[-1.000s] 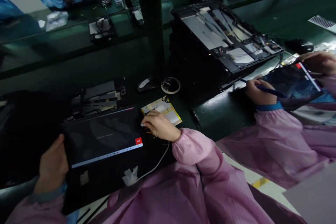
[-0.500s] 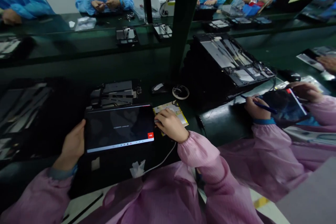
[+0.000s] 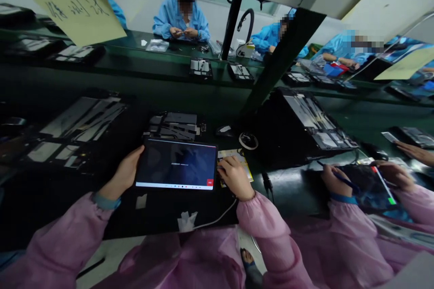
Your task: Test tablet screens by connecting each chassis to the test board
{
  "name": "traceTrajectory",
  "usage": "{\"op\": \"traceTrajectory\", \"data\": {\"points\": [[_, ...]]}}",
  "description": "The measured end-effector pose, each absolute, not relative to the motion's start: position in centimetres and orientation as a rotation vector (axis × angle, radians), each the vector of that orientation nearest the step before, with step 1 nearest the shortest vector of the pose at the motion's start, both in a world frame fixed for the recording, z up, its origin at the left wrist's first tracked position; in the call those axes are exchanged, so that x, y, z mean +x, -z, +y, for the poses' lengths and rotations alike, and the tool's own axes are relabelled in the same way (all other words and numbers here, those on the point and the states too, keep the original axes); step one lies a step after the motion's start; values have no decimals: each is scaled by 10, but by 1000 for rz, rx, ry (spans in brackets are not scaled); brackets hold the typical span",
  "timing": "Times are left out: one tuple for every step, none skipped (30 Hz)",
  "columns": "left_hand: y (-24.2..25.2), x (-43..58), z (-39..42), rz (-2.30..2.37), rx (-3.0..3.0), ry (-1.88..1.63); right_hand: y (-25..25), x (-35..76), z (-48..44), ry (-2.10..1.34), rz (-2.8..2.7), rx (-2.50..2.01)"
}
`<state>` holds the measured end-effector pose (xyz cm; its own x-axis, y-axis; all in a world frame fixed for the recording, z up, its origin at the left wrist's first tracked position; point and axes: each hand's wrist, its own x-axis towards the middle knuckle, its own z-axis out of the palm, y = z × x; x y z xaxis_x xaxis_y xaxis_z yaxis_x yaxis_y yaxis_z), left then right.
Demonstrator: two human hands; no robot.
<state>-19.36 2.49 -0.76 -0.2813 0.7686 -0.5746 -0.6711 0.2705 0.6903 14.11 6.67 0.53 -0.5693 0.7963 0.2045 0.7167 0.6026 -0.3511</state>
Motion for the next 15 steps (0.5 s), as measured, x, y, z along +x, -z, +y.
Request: {"op": "traceTrajectory", "data": {"points": [[8,-194,25,1218,104,-1397,-6,140,66,-320,-2486,-1228],[8,-194,25,1214,101,-1397,-6,140,65,-313,-2481,-1233],[8,-194,25,1211,102,-1395,-7,139,64,-306,-2477,-1236],[7,-193,25,1210,105,-1392,-7,138,64,-301,-2474,-1239],[6,-193,25,1210,111,-1387,-7,138,63,-299,-2472,-1241],[5,-193,25,1213,118,-1380,-7,138,63,-296,-2468,-1242],[5,-193,24,1218,125,-1373,-6,138,63,-293,-2464,-1243],[4,-193,24,1228,128,-1369,-6,138,63,-292,-2461,-1240],[3,-192,24,1238,131,-1366,-5,138,63,-292,-2459,-1231],[3,-192,24,1247,135,-1367,-4,139,64,-295,-2458,-1217],[2,-192,24,1254,141,-1369,-3,140,65,-298,-2456,-1201],[2,-192,24,1256,148,-1368,-2,140,66,-303,-2456,-1185],[2,-192,23,1257,155,-1363,-1,141,66,-305,-2456,-1174],[3,-192,23,1255,160,-1355,-1,141,67,-302,-2457,-1171],[3,-193,23,1253,163,-1346,-1,141,67,-297,-2460,-1170]]}}
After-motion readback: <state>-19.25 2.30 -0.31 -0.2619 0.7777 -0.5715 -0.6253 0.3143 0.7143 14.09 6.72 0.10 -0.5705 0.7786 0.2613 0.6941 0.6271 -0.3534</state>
